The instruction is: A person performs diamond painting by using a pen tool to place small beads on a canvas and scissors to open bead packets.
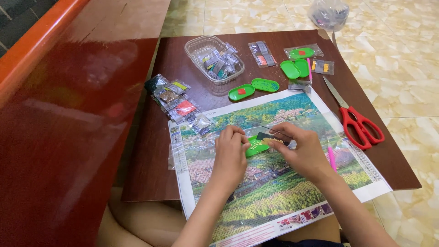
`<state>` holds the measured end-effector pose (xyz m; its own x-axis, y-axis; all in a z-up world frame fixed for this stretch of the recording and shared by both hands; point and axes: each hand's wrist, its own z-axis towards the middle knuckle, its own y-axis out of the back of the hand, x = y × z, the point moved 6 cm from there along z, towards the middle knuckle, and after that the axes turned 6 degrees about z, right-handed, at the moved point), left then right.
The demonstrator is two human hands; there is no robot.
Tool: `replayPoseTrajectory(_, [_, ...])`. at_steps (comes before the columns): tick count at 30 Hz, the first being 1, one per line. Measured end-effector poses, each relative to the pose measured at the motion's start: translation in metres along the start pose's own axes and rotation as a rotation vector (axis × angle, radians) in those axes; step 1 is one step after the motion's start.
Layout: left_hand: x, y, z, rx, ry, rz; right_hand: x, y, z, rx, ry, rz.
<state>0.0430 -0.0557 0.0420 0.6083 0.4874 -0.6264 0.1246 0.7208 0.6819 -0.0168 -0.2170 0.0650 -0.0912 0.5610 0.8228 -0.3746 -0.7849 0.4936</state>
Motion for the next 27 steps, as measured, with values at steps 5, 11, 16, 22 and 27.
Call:
replayPoseTrajectory(5, [0.001,-0.009,0.002,0.023,-0.007,0.009,-0.001,0.002,-0.001,-0.002,-0.007,0.009])
replayPoseTrajectory(11, [-0.005,0.002,0.009,0.013,0.002,-0.060,-0.004,0.001,0.001,0.001,0.017,0.000])
replayPoseTrajectory(16, [0.006,-0.008,0.017,0.031,0.002,-0.077,0.004,-0.002,0.007,0.030,0.065,-0.017])
replayPoseTrajectory(22, [0.014,-0.014,0.024,0.049,-0.011,0.034,0.001,-0.008,0.012,0.096,0.105,-0.064])
replayPoseTrajectory(27, [0.012,-0.015,0.024,0.055,-0.017,0.067,0.007,-0.010,0.015,0.102,0.138,-0.083])
